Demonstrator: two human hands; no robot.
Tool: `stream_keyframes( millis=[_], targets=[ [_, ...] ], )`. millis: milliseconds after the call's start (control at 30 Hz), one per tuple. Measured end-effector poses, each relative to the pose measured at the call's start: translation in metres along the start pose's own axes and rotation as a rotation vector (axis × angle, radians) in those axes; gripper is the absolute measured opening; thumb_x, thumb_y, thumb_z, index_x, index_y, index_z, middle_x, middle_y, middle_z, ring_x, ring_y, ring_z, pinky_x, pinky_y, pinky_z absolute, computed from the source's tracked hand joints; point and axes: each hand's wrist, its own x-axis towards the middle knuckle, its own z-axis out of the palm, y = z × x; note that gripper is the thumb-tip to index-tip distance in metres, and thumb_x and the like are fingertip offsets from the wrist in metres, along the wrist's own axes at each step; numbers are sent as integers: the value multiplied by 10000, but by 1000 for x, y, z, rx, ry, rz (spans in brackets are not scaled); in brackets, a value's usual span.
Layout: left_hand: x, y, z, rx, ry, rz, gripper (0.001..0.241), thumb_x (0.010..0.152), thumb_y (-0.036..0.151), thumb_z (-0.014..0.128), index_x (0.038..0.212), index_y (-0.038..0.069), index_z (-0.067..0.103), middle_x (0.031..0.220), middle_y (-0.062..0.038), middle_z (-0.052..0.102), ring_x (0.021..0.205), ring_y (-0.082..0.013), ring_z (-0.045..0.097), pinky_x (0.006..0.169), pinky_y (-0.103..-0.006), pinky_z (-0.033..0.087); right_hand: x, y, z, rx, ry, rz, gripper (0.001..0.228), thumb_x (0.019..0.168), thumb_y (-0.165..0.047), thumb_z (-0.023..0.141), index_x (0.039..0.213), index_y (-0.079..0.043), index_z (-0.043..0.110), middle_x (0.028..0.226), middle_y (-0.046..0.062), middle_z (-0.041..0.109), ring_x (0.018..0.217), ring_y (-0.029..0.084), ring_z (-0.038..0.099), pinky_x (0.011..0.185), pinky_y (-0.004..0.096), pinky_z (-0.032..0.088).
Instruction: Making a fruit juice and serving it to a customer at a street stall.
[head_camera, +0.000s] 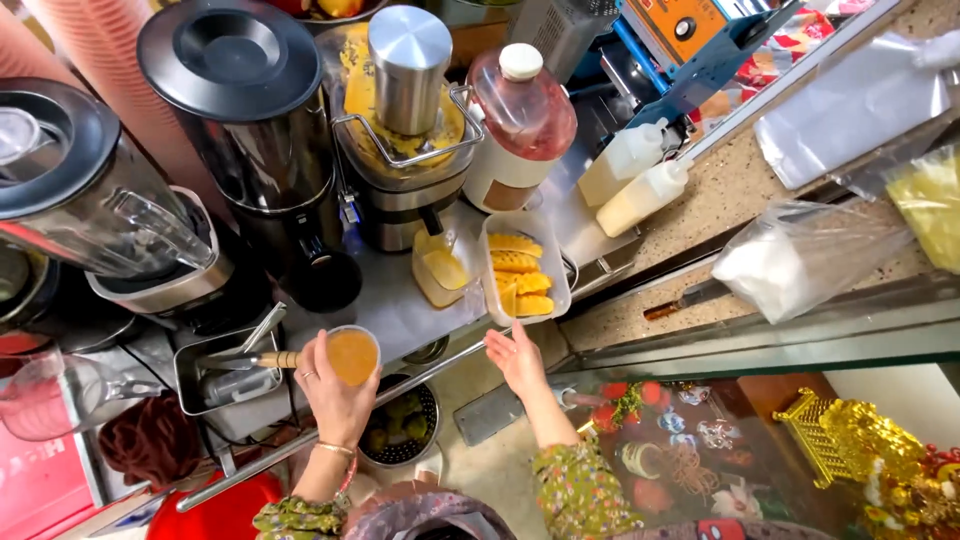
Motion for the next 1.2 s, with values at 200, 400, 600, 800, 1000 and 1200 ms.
stream_keyframes(
  millis=[200,400,600,800,1000,1200],
  targets=[
    [6,-19,5,89,19,-11,1031,699,285,888,1531,-14,358,1447,-262,443,1338,-447,418,1157,-525,325,50,-24,-39,102,50,-128,392,964,-196,642,1246,55,537,1241,264,650,1110,321,686,931,406,572],
    [33,58,-41,202,-5,146,1121,622,426,908,1479,-31,349,1478,-338,352,1356,-477,352,1075,-571,294,-16,-13,-5,-342,143,-139,425,911,-96,716,1302,-12,570,1060,181,674,890,296,653,675,389,480],
    [198,165,-29,-38,53,642,799,891,276,831,1534,17,433,1589,-200,393,1469,-425,410,1226,-523,348,-11,-31,91,-1138,-31,-676,623,819,-280,825,1345,-37,596,865,116,693,765,187,637,680,285,527],
    [381,220,58,312,167,582,752,868,514,784,1418,63,539,1438,-259,485,1325,-439,446,1040,-577,363,13,-53,114,-1321,-193,-406,399,918,-362,716,1165,-49,690,899,59,707,755,234,587,686,347,456],
    [384,203,86,357,-47,303,665,885,670,707,1170,72,650,1154,-227,596,1086,-411,549,869,-534,428,7,-49,117,-862,-410,-473,318,995,-315,678,1116,-23,644,966,-1,702,903,81,630,792,257,500],
    [318,219,64,323,98,516,647,934,594,731,1253,42,620,1147,-186,573,1077,-370,540,929,-483,434,-23,-47,119,-819,-189,-303,286,990,-300,707,937,-32,624,741,-51,515,696,64,434,592,255,351]
  ],
)
